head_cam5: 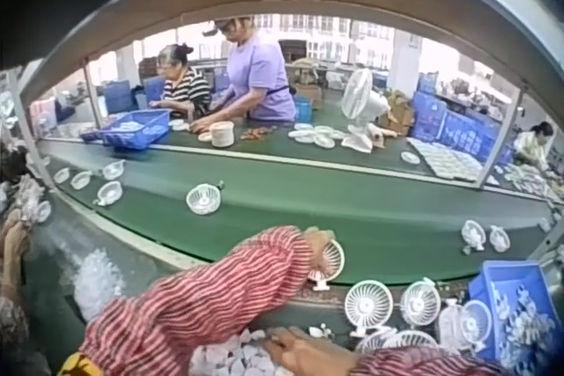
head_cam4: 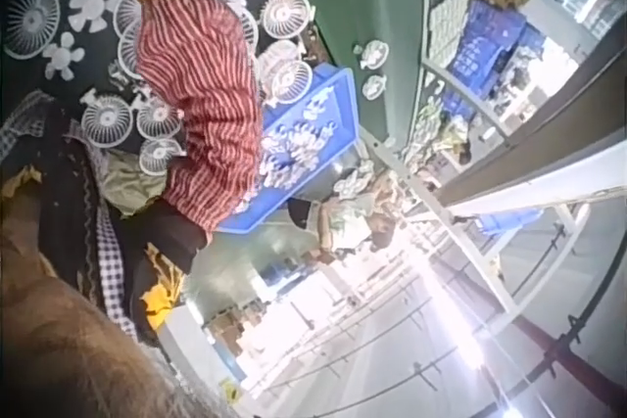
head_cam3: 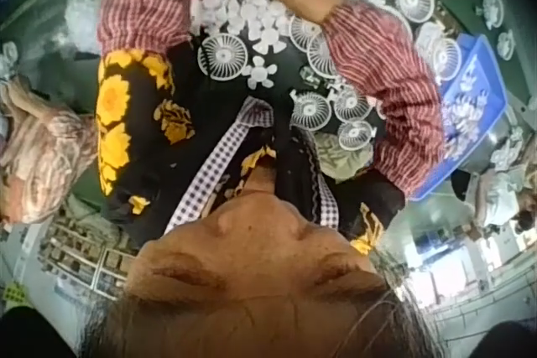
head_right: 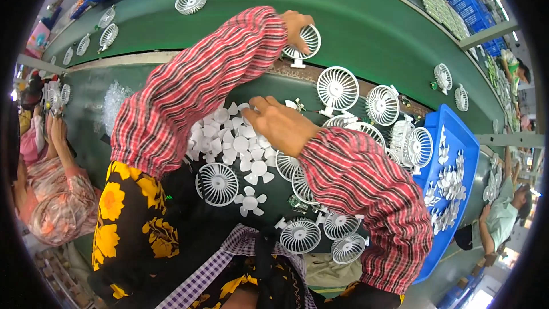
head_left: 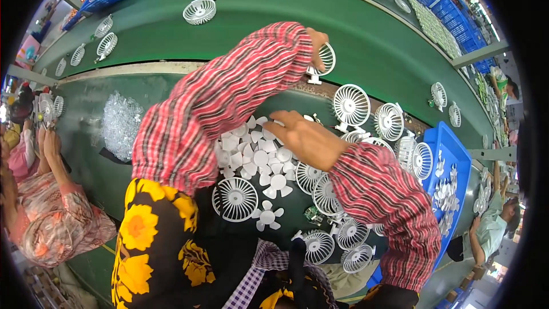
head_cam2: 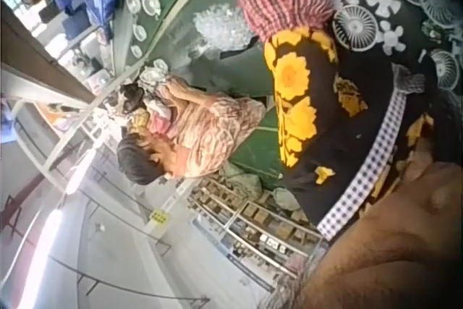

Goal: The person assembles small electric fans by transferring fan blades from a tray to the table, taking fan covers from a conveyor belt, and pressing the fan blades into the covers by hand.

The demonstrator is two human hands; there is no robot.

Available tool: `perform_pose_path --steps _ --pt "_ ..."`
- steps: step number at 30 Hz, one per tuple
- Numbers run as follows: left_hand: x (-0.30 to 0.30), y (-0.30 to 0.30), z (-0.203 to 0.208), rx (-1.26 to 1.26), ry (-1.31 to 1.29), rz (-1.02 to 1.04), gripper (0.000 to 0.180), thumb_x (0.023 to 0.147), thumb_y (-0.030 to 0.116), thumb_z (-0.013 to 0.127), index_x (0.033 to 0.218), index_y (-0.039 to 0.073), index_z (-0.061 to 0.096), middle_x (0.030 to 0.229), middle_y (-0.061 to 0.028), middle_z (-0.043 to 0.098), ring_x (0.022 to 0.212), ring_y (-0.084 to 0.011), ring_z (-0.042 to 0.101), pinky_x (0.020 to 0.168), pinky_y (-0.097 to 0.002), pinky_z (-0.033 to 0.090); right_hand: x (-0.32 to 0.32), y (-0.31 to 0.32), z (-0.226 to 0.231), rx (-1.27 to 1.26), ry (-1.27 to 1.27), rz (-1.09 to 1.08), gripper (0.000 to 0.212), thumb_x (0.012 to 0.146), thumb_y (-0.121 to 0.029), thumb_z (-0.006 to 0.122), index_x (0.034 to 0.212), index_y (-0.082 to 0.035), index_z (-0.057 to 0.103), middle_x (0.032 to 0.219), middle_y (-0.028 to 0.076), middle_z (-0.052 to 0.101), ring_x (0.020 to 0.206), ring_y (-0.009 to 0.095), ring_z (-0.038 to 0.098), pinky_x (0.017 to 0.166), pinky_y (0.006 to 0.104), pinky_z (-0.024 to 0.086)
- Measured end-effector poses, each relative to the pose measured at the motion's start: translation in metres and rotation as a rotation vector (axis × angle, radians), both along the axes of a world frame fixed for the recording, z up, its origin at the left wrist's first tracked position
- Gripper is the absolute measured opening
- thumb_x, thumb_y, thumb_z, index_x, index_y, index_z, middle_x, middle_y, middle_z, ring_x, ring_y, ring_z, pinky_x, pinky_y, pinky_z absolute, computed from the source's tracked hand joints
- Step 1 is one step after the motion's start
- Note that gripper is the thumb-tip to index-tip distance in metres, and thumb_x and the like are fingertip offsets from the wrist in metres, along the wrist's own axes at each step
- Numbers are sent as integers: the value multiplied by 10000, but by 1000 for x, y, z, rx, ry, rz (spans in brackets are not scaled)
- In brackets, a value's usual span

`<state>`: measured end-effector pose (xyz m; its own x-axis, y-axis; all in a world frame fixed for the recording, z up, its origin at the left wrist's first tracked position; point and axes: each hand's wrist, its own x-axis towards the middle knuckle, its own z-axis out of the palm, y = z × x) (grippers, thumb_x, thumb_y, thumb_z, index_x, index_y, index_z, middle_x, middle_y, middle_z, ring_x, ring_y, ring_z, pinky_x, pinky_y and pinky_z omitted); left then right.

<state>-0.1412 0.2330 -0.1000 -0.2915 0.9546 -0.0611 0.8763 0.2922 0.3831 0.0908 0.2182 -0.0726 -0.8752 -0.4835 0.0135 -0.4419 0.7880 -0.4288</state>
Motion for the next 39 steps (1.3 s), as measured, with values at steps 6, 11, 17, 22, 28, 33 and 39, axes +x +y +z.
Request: perform_pose_path --steps 6,11,17,22,28,33,39 --pt "-5 -83 43 224 -233 508 674 581 394 862 1060 -24 640 958 -162 685 864 -241 671 811 -317 515 -27 -17 -3 77 -214 -182 570 680 -137 769 1155 48 512 1092 209 535 1015 359 546 833 399 480" --pt "10 -170 90 644 -1445 683 410 850 224 699 1153 -8 549 1086 -109 640 999 -197 622 883 -344 532 -37 -3 24 -283 -279 -175 323 659 -180 780 857 9 610 657 129 579 677 319 601 594 397 464" --pt "29 -231 95 652 -1660 589 454 929 209 577 1230 -95 424 1125 -238 578 1048 -329 605 903 -444 547 -43 -11 5 200 141 -165 358 752 -110 685 1038 11 508 979 181 562 870 365 617 731 431 521" --pt "35 -259 81 668 -1531 602 342 921 84 556 1207 -81 467 1138 -190 588 1030 -302 619 896 -433 549 -57 9 11 -78 17 -214 419 729 25 673 1132 17 555 992 171 570 887 332 599 769 385 498" --pt "46 -258 66 729 -1441 580 410 856 18 609 1209 -70 419 1129 -169 578 1010 -267 624 855 -431 566 -67 -5 -13 122 20 13 370 765 13 624 1129 -3 556 1092 172 533 951 340 599 809 389 503" --pt "53 -258 47 720 -1442 464 522 827 -42 601 1297 -17 376 1206 -124 533 1074 -228 592 925 -404 523 -63 9 -18 12 223 -155 326 767 -10 616 1090 -12 575 1002 201 531 867 364 610 775 415 516" --pt "68 -254 48 658 -1463 409 620 768 -78 656 1310 18 371 1209 -93 534 1107 -210 570 925 -406 513 -60 -30 62 -241 468 -245 345 765 -16 676 1093 -15 568 998 168 531 832 341 625 692 393 531"
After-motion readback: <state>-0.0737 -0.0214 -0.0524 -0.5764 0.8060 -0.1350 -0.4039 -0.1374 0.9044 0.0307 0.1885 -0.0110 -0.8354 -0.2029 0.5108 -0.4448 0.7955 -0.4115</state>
